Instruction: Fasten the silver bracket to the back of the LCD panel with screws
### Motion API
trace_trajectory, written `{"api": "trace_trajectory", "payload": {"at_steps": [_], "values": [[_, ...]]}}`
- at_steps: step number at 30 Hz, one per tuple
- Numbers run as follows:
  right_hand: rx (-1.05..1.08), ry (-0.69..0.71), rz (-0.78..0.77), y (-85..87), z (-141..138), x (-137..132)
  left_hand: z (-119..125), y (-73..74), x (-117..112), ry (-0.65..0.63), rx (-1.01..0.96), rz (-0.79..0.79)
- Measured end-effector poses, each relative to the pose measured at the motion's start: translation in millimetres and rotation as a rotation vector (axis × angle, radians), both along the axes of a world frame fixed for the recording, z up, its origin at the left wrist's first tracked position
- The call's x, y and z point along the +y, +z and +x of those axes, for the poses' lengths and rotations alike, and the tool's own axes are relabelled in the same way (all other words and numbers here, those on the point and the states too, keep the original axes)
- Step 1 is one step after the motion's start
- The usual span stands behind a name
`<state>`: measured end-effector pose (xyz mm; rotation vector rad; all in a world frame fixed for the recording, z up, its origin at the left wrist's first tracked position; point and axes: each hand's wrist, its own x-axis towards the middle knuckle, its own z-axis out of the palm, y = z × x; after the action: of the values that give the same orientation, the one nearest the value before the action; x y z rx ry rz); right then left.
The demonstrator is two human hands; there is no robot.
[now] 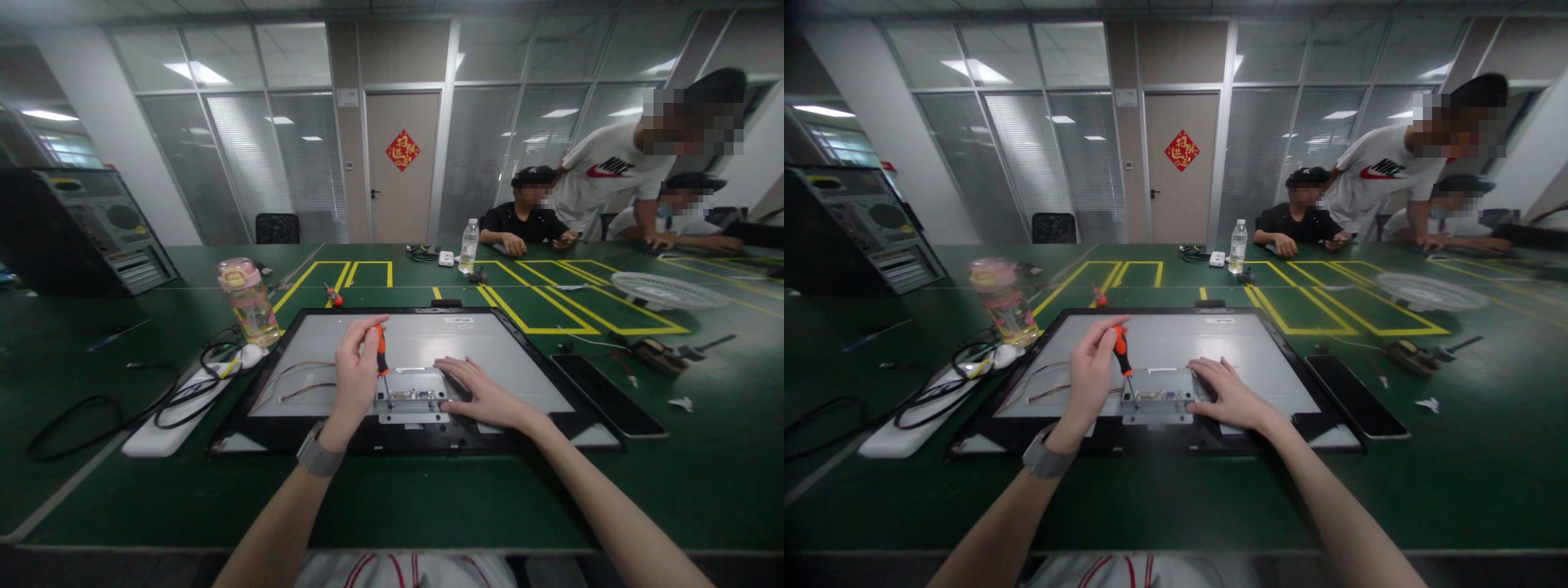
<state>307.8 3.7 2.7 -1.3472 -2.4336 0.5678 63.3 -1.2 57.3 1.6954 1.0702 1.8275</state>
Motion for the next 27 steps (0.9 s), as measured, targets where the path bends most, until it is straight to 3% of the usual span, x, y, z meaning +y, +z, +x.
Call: {"api": "trace_trajectory", "payload": {"at_steps": [4,9,13,16,24,27], "values": [[0.01,0.005,0.018,-3.2,1.9,2.1,0.6,-0.2,-0.4,0.079,0.019,0.026],[0.01,0.0,0.007,-1.8,1.1,1.9,1.7,1.8,-1.9,-0.027,-0.012,0.0],[0.005,0.002,0.001,-0.1,0.0,1.2,3.1,1.3,-2.1,0.072,0.007,0.026],[0.009,0.003,0.004,0.4,-0.2,0.7,3.5,1.1,-1.9,0.078,-0.008,0.021],[-0.004,-0.004,0.008,-1.2,0.3,1.8,4.0,1.1,-4.3,-0.113,-0.061,-0.084],[-0.006,-0.001,0.009,-1.8,0.1,2.0,4.3,0.2,-4.0,-0.12,-0.032,-0.052]]}}
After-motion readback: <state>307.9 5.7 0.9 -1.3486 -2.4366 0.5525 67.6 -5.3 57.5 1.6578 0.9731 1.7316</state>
